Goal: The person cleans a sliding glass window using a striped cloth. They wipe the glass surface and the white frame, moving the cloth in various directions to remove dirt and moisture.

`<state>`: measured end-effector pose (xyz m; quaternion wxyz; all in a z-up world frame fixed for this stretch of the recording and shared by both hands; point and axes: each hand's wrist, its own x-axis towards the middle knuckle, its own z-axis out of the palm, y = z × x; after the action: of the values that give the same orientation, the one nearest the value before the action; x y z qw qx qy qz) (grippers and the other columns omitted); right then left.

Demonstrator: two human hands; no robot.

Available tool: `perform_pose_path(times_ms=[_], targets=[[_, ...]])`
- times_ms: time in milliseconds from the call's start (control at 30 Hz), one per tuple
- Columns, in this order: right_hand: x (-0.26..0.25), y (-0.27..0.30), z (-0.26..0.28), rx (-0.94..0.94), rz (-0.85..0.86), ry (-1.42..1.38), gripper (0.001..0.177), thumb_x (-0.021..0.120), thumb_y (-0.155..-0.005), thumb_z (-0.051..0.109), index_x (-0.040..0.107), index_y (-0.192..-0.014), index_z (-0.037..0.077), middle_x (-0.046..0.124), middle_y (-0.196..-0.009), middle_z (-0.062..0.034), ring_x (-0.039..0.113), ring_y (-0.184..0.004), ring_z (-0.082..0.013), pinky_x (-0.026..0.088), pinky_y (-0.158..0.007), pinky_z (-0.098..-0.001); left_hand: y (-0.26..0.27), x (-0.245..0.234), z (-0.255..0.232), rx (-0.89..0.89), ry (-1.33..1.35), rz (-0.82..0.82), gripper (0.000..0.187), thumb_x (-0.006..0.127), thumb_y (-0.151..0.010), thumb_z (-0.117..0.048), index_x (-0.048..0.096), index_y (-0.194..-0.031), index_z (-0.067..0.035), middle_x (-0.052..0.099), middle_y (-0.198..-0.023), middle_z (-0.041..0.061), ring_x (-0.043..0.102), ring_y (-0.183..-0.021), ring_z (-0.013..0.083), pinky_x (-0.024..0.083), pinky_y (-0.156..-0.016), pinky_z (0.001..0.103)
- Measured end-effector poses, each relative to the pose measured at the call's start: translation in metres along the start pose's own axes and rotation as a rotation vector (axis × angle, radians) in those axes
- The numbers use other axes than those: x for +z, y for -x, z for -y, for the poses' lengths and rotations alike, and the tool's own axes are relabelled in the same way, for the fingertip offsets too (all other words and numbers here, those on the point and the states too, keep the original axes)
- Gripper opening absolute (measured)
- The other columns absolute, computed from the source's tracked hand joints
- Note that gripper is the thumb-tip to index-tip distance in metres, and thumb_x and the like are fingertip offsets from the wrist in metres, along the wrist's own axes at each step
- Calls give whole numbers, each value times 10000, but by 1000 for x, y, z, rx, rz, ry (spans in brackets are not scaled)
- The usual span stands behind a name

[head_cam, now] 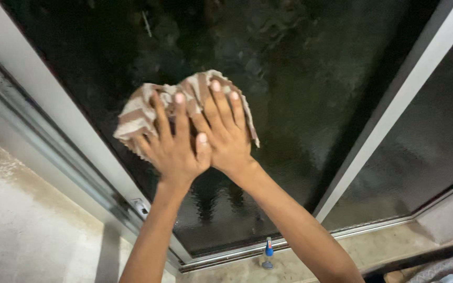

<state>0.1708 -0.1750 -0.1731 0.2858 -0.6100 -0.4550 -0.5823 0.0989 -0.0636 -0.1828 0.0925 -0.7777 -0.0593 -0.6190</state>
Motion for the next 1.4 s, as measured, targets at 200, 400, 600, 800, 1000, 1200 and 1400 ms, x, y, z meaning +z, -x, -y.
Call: perform_pose_path(times_ms=[200, 400, 600, 800, 1000, 1200, 1400], targets=[[-28, 13, -48, 47, 4, 44, 464, 445, -1053, 229, 637, -1388, -29, 517, -1501, -286, 411, -1484, -445, 243, -1262, -592, -16, 21, -53, 32, -1, 1, 649, 334, -1060, -504, 439, -1600, -160, 436, -1609, 229, 548, -1310, 459, 325, -1117, 619], [-51, 20, -126, 77, -49, 184, 482, 451, -1121, 268, 548, -1468, -53, 399, -1583, -292, 299, -1537, -444, 206, -1289, -642, -54, 41, -122, 107, 36, -40, 606, 347, -1087, -498, 384, -1626, -225, 452, -1624, 145, 590, -1301, 412, 366, -1130, 588], [-70, 62, -194, 224, -120, 335, 510, 457, -1156, 294, 481, -1559, -18, 351, -1643, -245, 267, -1572, -425, 222, -1323, -641, -71, 63, -182, 235, 96, -109, 610, 361, -1108, -488, 268, -1657, -240, 610, -1415, 123, 593, -1063, 338, 423, -974, 522], [-65, 146, -198, 434, -64, 222, 584, 428, -1167, 350, 381, -1612, -25, 307, -1681, -258, 251, -1593, -452, 207, -1328, -582, -31, 85, -203, 371, 99, 100, 577, 415, -1107, -485, 280, -1636, -296, 600, -763, 106, 524, -721, 261, 455, -924, 487], [-35, 207, -163, 526, -46, 294, 655, 440, -1154, 410, 282, -1641, 2, 262, -1702, -245, 218, -1606, -460, 169, -1324, -604, 32, 96, -186, 394, 219, 51, 588, 436, -1150, -439, 270, -1692, -280, 581, -821, 65, 509, -774, 229, 451, -912, 452], [-14, 204, -108, 478, -34, 320, 729, 461, -1141, 477, 201, -1659, 34, 190, -1713, -237, 170, -1608, -470, 138, -1313, -628, 59, 71, -146, 391, 137, 65, 576, 429, -1137, -448, 310, -1681, -304, 631, -935, 43, 474, -775, 210, 411, -849, 412], [11, 147, -69, 402, -66, 328, 813, 482, -1127, 543, 120, -1678, 67, 119, -1725, -229, 123, -1611, -479, 107, -1302, -652, 29, 37, -83, 342, 84, 129, 567, 419, -1058, -477, 380, -1603, -323, 637, -998, 118, 545, -878, 264, 432, -897, 465]])
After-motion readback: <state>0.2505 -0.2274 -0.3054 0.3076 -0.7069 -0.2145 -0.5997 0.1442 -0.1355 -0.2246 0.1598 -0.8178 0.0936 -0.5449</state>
